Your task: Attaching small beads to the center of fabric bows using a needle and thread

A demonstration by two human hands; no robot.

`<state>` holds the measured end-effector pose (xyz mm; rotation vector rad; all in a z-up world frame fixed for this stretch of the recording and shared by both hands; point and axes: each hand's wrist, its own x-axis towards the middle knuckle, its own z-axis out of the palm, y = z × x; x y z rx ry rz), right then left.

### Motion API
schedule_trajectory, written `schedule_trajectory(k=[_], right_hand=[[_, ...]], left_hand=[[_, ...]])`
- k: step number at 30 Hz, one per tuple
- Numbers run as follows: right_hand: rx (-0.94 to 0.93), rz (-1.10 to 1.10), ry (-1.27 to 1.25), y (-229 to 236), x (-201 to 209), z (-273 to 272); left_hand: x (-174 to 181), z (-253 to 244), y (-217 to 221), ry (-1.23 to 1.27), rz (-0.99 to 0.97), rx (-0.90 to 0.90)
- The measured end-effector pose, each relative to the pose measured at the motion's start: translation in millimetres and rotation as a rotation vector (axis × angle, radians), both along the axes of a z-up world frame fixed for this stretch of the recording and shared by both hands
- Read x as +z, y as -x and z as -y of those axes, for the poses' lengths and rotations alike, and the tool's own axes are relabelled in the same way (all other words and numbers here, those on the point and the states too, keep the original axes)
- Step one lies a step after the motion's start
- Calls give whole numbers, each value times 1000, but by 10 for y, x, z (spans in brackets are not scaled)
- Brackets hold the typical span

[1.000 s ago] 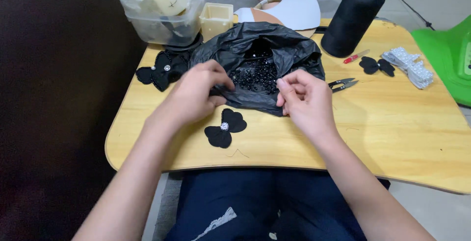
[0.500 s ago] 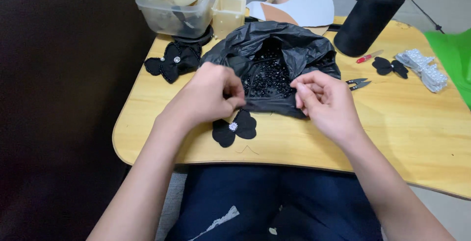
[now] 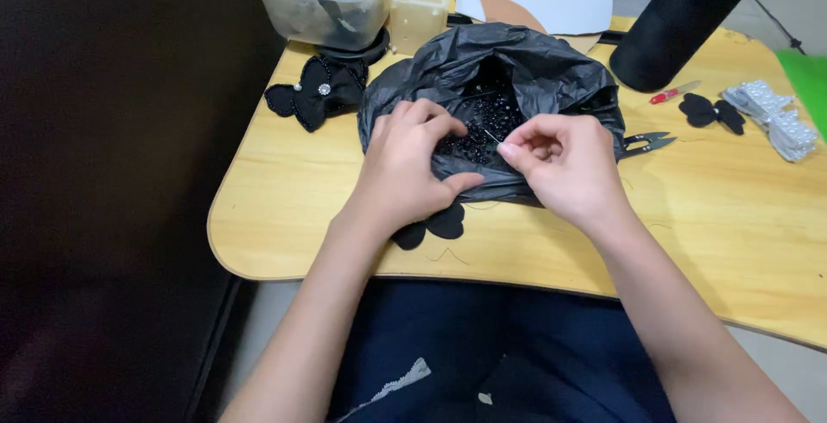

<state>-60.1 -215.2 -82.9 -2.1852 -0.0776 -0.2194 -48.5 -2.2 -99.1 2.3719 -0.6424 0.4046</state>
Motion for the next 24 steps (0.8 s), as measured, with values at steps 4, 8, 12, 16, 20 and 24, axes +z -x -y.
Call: schedule_trajectory(k=[4, 8, 12, 16, 20, 24], right_hand=[[-3, -2, -30, 104, 15, -23], [28, 26, -47, 108, -13, -57], [91, 106, -74, 183, 40, -79], [116, 183, -145, 256, -31, -68], [143, 314, -128, 249, -127, -5], [167, 366, -59, 345, -105, 4]], left_hand=[[-22, -38, 81, 140, 50, -40], [-3, -48, 123, 155, 118, -65], [-14, -60, 126, 189, 165, -66], [-69, -57, 64, 194, 206, -59], [-80, -55, 8, 183, 240, -35], [-81, -55, -8, 174, 205, -41]])
